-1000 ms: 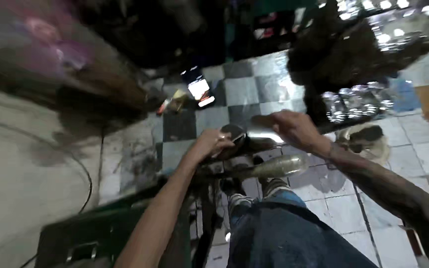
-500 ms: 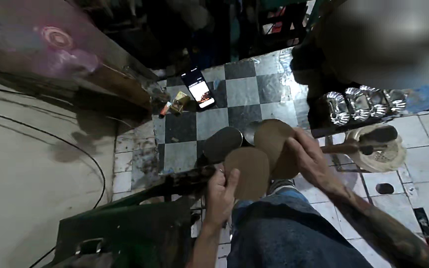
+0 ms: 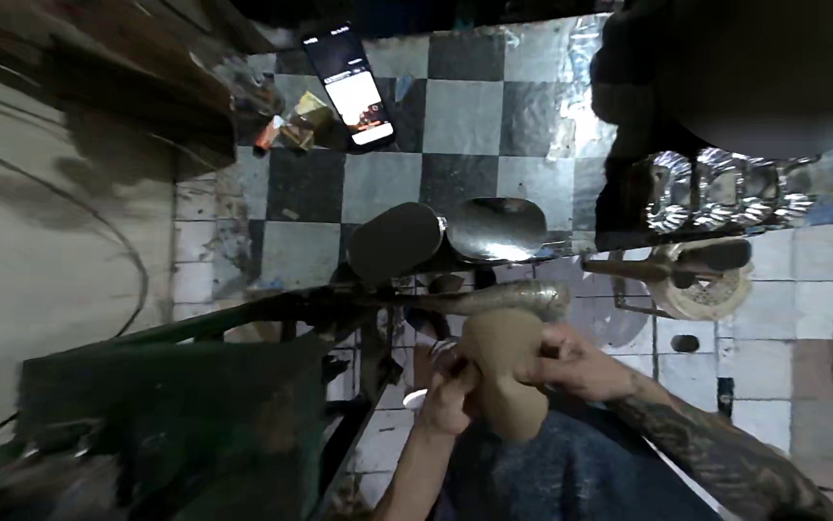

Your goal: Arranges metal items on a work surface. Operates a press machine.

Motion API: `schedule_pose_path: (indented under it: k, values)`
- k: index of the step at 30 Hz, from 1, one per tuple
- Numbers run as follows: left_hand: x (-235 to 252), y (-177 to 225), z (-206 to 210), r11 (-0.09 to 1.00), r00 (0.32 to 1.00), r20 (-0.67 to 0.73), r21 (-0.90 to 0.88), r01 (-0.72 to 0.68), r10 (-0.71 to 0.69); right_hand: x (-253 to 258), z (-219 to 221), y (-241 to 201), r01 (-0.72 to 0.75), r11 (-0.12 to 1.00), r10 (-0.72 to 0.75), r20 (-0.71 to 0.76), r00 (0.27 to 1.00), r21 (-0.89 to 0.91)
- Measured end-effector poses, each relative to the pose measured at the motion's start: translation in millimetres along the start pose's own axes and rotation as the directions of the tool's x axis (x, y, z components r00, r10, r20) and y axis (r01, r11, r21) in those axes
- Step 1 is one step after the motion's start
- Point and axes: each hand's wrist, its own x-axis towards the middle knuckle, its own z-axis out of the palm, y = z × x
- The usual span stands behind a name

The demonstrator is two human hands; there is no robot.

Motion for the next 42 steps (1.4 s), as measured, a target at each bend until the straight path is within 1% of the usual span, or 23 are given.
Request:
schedule_pose_path:
  k: [2,3,5,6,7,9,11,13,15,17,18,20,22,24,26,28,31,34,36,38,40,41,42]
  values:
    - [38.3,-36.3,-15.9,0.953,0.988,-0.128,0.277,0.125,-0.092,3.0,-25.5,23.6,-0.14,0.969,0.116,-0.126,0.985,-0.203]
    - [67.1,-59.4,-31.6,0.821,0.994,-0.062,0.561,0.108,-0.088,1.1,-44.4,38.1,-0.229,0.893,0.169,-0.182,0.969,-0.388]
    - [123.0,-97.3,-45.8,0.276,0.98,0.108,0.959,-0.06,-0.165,-14.9,-66.3,56.5,-0.333,0.606,0.292,-0.187,0.938,-0.722]
    - [145.5,-108.6,-37.5,0.046,0.963,0.103,0.994,-0.094,-0.248,-24.7,-65.6,60.9,-0.353,0.479,0.382,-0.172,0.908,-0.804]
    - [164.4,-116.7,-25.6,-0.058,0.945,0.035,0.997,-0.057,-0.326,-34.3,-59.5,65.2,-0.345,0.395,0.448,-0.15,0.881,-0.851]
    - [191.3,-121.3,-3.1,-0.119,0.893,-0.112,0.991,0.066,-0.435,-46.0,-45.6,72.1,-0.306,0.31,0.518,-0.11,0.848,-0.9]
    - [191.3,-112.9,9.6,-0.117,0.861,-0.14,0.989,0.094,-0.489,-49.2,-37.6,72.9,-0.251,0.279,0.578,-0.047,0.814,-0.927]
    - [167.7,-83.6,2.5,-0.051,0.909,-0.096,0.995,0.082,-0.405,-39.7,-36.8,70.0,-0.166,0.283,0.617,0.047,0.785,-0.945]
    - [121.4,-34.6,-9.7,0.017,0.984,-0.034,0.999,0.037,-0.174,-28.7,-37.9,60.4,-0.122,0.304,0.652,0.113,0.749,-0.945]
    - [65.3,10.5,-32.6,0.13,0.976,0.052,0.988,-0.081,0.211,-20.5,-40.6,54.5,-0.083,0.331,0.66,0.168,0.732,-0.94]
    - [40.3,27.3,-45.2,0.178,0.911,0.053,0.974,-0.137,0.41,-16.4,-41.6,52.9,-0.053,0.345,0.656,0.2,0.728,-0.937]
    - [-0.6,55.5,-64.1,0.354,0.708,-0.082,0.903,-0.245,0.701,-3.4,-39.0,48.3,0.019,0.345,0.671,0.261,0.694,-0.938]
    - [-20.7,90.5,-82.2,0.521,0.498,-0.299,0.755,-0.399,0.814,13.6,-23.5,41.9,0.092,0.289,0.729,0.281,0.624,-0.953]
    - [-24.7,144.9,-102.4,0.54,0.289,-0.461,0.649,-0.536,0.839,27.6,-9.3,45.4,0.151,0.205,0.774,0.255,0.58,-0.967]
    - [-28.7,192.4,-131.0,0.519,0.177,-0.522,0.637,-0.57,0.835,34.9,-1.3,56.0,0.181,0.111,0.781,0.198,0.592,-0.977]
    - [-30.8,228.4,-162.0,0.491,0.157,-0.504,0.645,-0.586,0.849,48.4,16.9,63.9,0.194,0.042,0.767,0.157,0.622,-0.98]
    - [-47.5,245.9,-181.2,0.523,0.209,-0.479,0.766,-0.373,0.852,71.0,65.7,68.2,0.215,-0.025,0.745,0.125,0.655,-0.976]
    - [-93.7,231.2,-185.9,0.508,0.315,-0.539,0.842,0.182,0.781,94.0,120.2,77.2,0.274,-0.058,0.724,0.149,0.673,-0.96]
    - [-118.9,207.8,-229.0,0.503,0.362,-0.679,0.725,0.47,0.639,110.0,159.3,88.4,0.336,-0.062,0.748,0.179,0.64,-0.94]
    - [-132.8,171.7,-281.9,0.463,0.334,-0.733,0.649,0.603,0.592,122.2,203.7,101.0,0.419,-0.094,0.799,0.182,0.573,-0.903]
    - [-164.6,147.4,-292.3,0.405,0.322,-0.682,0.678,0.613,0.656,126.3,251.2,108.0,0.55,-0.135,0.753,0.276,0.598,-0.824]
    - [-191.6,145.3,-285.3,0.385,0.328,-0.677,0.678,0.626,0.658,125.9,270.3,113.5,0.649,-0.128,0.629,0.444,0.638,-0.75]
    - [-221.9,144.7,-281.7,0.389,0.373,-0.709,0.664,0.639,0.598,130.1,288.1,121.0,0.761,-0.114,0.43,0.66,0.617,-0.638]
